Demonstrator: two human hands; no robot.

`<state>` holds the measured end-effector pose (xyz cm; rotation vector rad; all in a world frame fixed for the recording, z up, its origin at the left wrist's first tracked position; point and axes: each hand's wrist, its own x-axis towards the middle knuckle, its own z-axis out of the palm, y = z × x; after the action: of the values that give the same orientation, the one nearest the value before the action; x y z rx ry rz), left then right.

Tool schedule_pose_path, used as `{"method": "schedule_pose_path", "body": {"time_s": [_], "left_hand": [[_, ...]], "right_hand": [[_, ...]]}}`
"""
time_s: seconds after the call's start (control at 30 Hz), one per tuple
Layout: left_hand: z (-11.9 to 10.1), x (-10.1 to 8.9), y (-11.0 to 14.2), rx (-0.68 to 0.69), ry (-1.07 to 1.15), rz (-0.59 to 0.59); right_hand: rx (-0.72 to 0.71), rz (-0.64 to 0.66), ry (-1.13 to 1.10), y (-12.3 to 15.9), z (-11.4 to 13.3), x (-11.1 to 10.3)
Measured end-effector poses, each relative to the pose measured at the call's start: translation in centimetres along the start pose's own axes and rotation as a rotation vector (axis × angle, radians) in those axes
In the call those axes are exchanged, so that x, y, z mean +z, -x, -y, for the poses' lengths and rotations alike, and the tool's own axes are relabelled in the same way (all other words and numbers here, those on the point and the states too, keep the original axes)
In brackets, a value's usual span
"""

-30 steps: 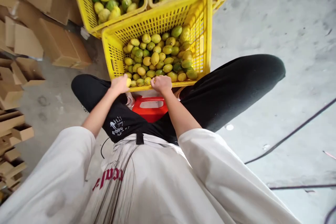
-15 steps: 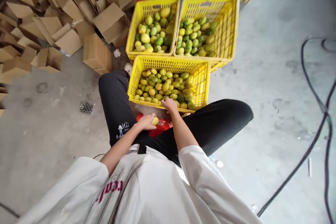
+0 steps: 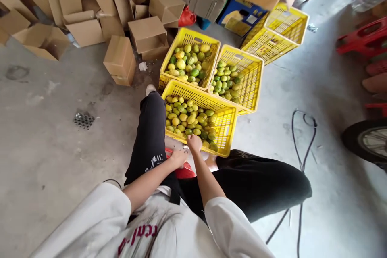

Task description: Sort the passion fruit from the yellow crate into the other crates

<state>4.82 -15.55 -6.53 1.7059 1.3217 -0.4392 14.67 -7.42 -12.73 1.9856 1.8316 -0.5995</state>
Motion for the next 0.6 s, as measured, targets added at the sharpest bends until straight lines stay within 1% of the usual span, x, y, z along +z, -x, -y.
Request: {"method": "schedule_pose_path", "body": {"time_s": [0.13, 0.3, 0.37, 0.47, 0.53, 0.6], "left_hand": [[-0.3, 0.4, -0.3, 0.038, 0.019, 0.035], [-0.9, 0.4, -0.8, 0.04, 0.041, 0.05], [-1.0, 0.4, -1.0, 0.031, 0.048, 0.049], [-1.0, 0.6, -0.9, 0.018, 0.047, 0.039], [-0.9, 0.8, -0.6, 0.018, 0.041, 0.038], [-0.9, 0.9, -0.4, 0.022, 0.037, 0.047]], "right_hand": [[0.01, -0.042, 0.025, 1.0, 0.1, 0.7], [-0.01, -0.013, 0.051, 1.3, -0.3, 0.3], [0.007, 0.017, 0.057, 0.8, -0.2, 0.1], [0.03, 0.112, 0.044, -0.9, 0.1, -0.3], [0.008, 0.18, 0.02, -2.3, 0.4, -0.5], [-0.054, 0.228, -0.014, -3.6, 1.1, -0.6]]}}
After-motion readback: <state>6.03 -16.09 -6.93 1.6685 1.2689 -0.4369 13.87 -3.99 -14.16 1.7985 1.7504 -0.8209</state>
